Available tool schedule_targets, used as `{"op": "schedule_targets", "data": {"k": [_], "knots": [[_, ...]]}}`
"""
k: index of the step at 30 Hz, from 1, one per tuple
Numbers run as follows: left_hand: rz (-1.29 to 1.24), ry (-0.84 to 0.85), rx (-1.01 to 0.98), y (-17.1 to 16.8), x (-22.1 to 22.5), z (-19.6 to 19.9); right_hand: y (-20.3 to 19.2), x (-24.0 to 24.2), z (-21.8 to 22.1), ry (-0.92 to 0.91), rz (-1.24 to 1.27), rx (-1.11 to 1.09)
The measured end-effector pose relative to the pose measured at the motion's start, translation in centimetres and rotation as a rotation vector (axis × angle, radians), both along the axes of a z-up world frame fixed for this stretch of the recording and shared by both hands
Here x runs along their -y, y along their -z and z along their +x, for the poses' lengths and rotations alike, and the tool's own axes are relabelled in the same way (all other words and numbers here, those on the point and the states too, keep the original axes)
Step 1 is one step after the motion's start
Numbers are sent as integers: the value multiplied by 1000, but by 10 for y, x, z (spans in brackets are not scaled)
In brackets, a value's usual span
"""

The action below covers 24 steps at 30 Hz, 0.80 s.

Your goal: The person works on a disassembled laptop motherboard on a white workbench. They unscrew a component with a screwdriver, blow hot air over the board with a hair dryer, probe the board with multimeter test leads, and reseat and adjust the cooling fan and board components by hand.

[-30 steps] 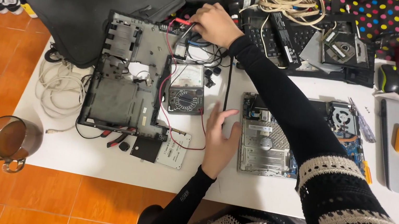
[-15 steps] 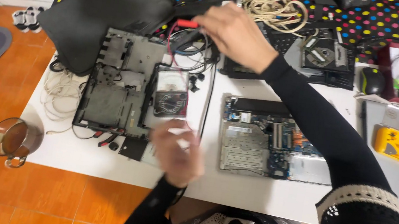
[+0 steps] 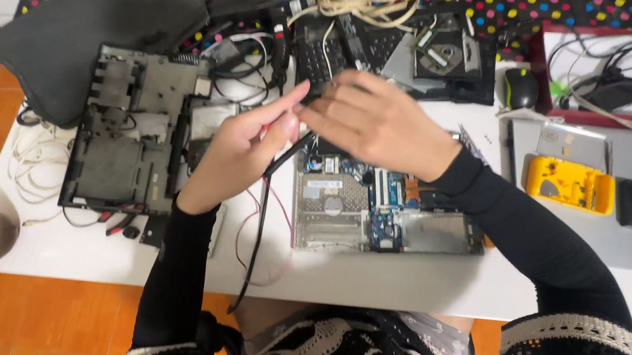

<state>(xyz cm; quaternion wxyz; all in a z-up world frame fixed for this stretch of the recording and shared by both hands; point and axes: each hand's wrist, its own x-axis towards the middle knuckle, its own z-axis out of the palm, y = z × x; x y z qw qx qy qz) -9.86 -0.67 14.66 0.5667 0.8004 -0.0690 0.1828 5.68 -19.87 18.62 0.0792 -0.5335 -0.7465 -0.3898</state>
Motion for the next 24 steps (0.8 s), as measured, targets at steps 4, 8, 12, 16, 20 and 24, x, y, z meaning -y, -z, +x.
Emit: {"op": "schedule_targets", "data": {"k": [4, 8, 12, 16, 20, 24], "knots": [[43, -105, -39, -9, -1, -1, -10, 21, -3, 59, 47, -36], [-125, -107, 144, 11, -22, -2, 0, 56, 8, 74, -20, -302], [-410, 77, 287, 29, -42, 10, -7, 75, -10, 158, -98, -729], [-491, 201, 293, 50, -52, 25, 11, 95, -16, 222, -162, -1257], [-499, 304, 255, 79, -57, 37, 45, 123, -9, -52, -63, -1486], [-452, 259, 213, 119, -59, 49, 47, 126, -7, -140, -144, -1437]]}}
